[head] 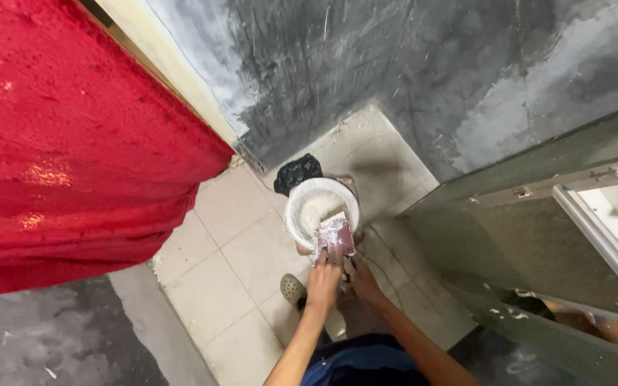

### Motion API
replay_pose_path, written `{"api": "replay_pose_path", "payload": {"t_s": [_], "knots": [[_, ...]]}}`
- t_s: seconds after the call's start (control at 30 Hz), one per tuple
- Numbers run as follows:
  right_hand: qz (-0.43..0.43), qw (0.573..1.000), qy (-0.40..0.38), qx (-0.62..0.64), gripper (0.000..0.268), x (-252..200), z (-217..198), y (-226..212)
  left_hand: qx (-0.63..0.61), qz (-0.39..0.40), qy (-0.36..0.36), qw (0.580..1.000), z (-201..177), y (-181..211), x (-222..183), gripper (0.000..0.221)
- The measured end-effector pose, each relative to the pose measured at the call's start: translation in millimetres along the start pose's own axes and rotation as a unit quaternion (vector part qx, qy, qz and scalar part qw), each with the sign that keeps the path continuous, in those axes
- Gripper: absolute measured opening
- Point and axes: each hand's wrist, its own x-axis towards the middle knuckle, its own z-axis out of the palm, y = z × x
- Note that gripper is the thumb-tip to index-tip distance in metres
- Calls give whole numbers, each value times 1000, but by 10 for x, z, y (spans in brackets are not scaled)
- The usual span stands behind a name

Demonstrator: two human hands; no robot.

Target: The person applies plaster to the corner of a wall using two scrapers, taking material from a bucket.

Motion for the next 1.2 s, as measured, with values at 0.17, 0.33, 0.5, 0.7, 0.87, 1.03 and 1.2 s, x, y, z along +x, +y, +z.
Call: {"api": "replay_pose_path", "payload": {"t_s": [0.17, 0.33, 0.5, 0.7, 0.87, 1.03, 1.2], "knots": [[-32, 993, 42, -107, 34, -183, 25, 51, -26, 10, 81, 996, 75, 45, -49, 63], [-38, 986, 42, -155, 32, -446, 60, -144, -113, 13, 38, 993, 93, 80, -32, 63], [-55, 976, 54, -206, 24, -480, 68, -227, -135, 0, 22, 991, 153, 82, 13, 61], [-49, 965, 54, -250, 24, -554, 122, -270, -133, -10, 17, 991, 84, -13, 75, 74], [-51, 970, 64, -230, 23, -647, 227, -282, -142, -20, 80, 986, -84, -337, 191, 60], [19, 992, 100, -72, 19, -588, 180, -381, -176, -4, 167, 970, -369, -681, 105, 55], [4, 996, 88, 10, 16, -525, 109, -624, -193, -13, 174, 966, -565, -878, 14, 58]]}}
